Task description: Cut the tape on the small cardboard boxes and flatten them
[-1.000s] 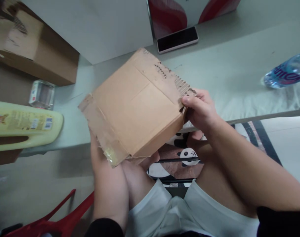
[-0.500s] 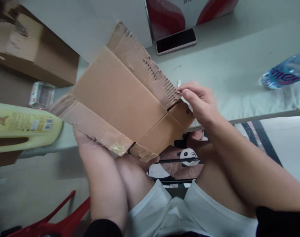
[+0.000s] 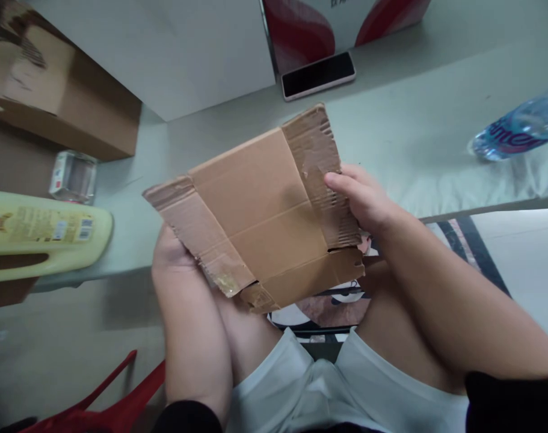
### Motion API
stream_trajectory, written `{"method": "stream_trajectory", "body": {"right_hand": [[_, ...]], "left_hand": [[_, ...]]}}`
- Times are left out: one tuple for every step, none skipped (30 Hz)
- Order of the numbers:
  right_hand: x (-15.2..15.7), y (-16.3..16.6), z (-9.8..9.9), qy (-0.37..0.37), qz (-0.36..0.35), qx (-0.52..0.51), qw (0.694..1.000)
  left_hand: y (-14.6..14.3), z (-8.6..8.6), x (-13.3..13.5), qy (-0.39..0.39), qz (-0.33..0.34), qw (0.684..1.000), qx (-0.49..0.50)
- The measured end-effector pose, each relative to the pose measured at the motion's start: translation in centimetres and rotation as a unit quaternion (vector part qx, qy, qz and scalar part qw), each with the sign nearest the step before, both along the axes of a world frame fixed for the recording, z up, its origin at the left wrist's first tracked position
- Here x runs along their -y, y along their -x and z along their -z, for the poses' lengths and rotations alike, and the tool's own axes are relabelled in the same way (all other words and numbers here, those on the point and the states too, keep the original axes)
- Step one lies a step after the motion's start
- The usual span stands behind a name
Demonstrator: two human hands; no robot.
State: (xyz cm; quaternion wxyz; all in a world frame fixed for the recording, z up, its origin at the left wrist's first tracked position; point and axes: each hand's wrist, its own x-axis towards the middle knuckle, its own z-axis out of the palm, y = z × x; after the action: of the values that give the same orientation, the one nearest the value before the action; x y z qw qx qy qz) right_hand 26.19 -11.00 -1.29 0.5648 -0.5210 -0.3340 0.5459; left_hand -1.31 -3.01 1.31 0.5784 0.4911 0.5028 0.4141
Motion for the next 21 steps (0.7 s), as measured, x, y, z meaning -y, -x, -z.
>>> {"method": "stream_trajectory", "body": {"right_hand": [[0.0, 0.1, 0.0, -0.016, 0.007, 0.005, 1.000], [-0.1, 0.2, -0.1, -0.035, 0.010, 0.011, 0.999], [-0.2, 0.2, -0.1, -0.055, 0.007, 0.019, 0.998], [-0.4, 0.3, -0.1, -0.073, 0.005, 0.028, 0.997], [-0.5, 0.3, -0.1, -0.087, 0.002, 0.035, 0.996], [-0.7, 0.3, 0.0, -0.094, 0.003, 0.040, 0.995], [-0.9, 0.3, 0.1, -0.099, 0.006, 0.044, 0.994], [-1.1, 0.3, 0.2, -0.105, 0.011, 0.048, 0.993], [-1.2, 0.3, 0.4, -0.116, 0.019, 0.053, 0.992], [-1.3, 0.3, 0.6, -0.126, 0.027, 0.058, 0.990], [-1.4, 0.2, 0.7, -0.132, 0.030, 0.061, 0.989], [-1.4, 0.2, 0.9, -0.130, 0.032, 0.065, 0.989], [-1.4, 0.1, 1.0, -0.121, 0.033, 0.069, 0.990], [-1.3, 0.0, 1.1, -0.106, 0.033, 0.075, 0.991], [-1.3, -0.1, 1.2, -0.091, 0.034, 0.083, 0.992], [-1.3, -0.1, 1.3, -0.081, 0.037, 0.097, 0.991], [-1.3, -0.2, 1.3, -0.081, 0.040, 0.120, 0.989], [-1.3, -0.3, 1.4, -0.087, 0.046, 0.155, 0.983], [-1.3, -0.4, 1.4, -0.096, 0.054, 0.197, 0.974], [-1.4, -0.5, 1.4, -0.105, 0.064, 0.243, 0.962], [-1.5, -0.5, 1.5, -0.111, 0.076, 0.284, 0.949]], "left_hand": [[-0.1, 0.1, -0.1, 0.034, 0.012, 0.999, 0.023], [-0.2, 0.1, -0.1, 0.064, 0.021, 0.997, 0.045], [-0.3, 0.1, -0.2, 0.087, 0.024, 0.994, 0.062], [-0.3, 0.0, -0.2, 0.095, 0.021, 0.993, 0.070], [-0.4, -0.1, -0.3, 0.090, 0.015, 0.993, 0.069], [-0.4, -0.2, -0.3, 0.078, 0.009, 0.995, 0.066], [-0.4, -0.4, -0.4, 0.062, 0.004, 0.996, 0.066], [-0.4, -0.5, -0.4, 0.046, 0.005, 0.996, 0.071], [-0.3, -0.6, -0.3, 0.035, 0.011, 0.996, 0.080], [-0.3, -0.6, -0.3, 0.032, 0.022, 0.995, 0.092], [-0.2, -0.6, -0.2, 0.036, 0.033, 0.994, 0.101], [-0.1, -0.5, -0.1, 0.044, 0.041, 0.993, 0.101], [0.0, -0.4, 0.0, 0.050, 0.045, 0.993, 0.095], [0.0, -0.2, 0.0, 0.052, 0.043, 0.994, 0.084], [0.0, -0.1, 0.1, 0.051, 0.040, 0.995, 0.072], [-0.1, 0.1, 0.1, 0.048, 0.040, 0.996, 0.063], [-0.1, 0.1, 0.2, 0.045, 0.045, 0.996, 0.057], [-0.2, 0.2, 0.3, 0.044, 0.053, 0.996, 0.054], [-0.3, 0.2, 0.3, 0.044, 0.065, 0.996, 0.052], [-0.4, 0.2, 0.4, 0.042, 0.077, 0.995, 0.050], [-0.5, 0.1, 0.5, 0.040, 0.086, 0.994, 0.050]]}}
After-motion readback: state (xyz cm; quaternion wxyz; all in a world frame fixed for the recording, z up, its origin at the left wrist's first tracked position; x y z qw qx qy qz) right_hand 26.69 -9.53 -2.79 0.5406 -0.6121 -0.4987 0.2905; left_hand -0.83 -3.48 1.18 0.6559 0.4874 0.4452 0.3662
